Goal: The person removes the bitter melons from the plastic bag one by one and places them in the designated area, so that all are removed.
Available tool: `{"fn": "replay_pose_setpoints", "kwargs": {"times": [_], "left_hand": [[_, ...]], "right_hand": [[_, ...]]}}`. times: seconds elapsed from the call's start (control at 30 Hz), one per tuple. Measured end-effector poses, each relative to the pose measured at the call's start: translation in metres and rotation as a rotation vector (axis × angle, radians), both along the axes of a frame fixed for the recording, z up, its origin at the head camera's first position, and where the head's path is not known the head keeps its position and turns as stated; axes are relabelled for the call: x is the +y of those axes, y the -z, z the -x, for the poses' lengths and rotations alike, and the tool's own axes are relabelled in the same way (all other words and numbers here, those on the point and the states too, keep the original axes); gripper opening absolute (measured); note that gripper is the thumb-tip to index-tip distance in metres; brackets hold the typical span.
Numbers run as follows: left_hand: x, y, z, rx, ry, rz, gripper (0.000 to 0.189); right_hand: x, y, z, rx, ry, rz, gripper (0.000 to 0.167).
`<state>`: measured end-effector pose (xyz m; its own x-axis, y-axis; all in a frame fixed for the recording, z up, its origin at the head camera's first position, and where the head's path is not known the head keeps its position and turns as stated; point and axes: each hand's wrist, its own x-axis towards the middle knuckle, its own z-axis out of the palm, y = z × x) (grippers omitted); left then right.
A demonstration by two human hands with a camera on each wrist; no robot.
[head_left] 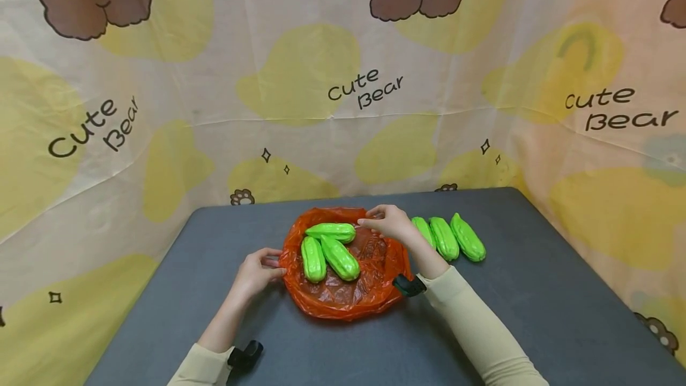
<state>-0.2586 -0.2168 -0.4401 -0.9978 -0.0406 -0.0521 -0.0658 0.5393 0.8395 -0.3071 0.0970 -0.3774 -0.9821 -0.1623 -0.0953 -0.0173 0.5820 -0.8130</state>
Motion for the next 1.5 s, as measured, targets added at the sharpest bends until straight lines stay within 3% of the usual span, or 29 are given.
{"fn": "replay_pose_setpoints", "kwargs": {"times": [0.63,0.87,1.5], "left_hand": [[-0.001,0.000,-0.003,0.003,0.005,0.001,0.042],[-0.001,0.000,-0.003,0.003,0.009,0.004,0.042],[-0.001,-0.001,-0.004,0.002,0.012,-0.032,0.042]], "right_hand": [[-0.018,0.024,0.001,-0.074,-0.022,0.022,0.040],[-0.024,0.034,0.006,-0.133,-0.043,0.053,0.044],[-0.034,0.050,0.005,-0.174,-0.103,0.009,0.041]]}}
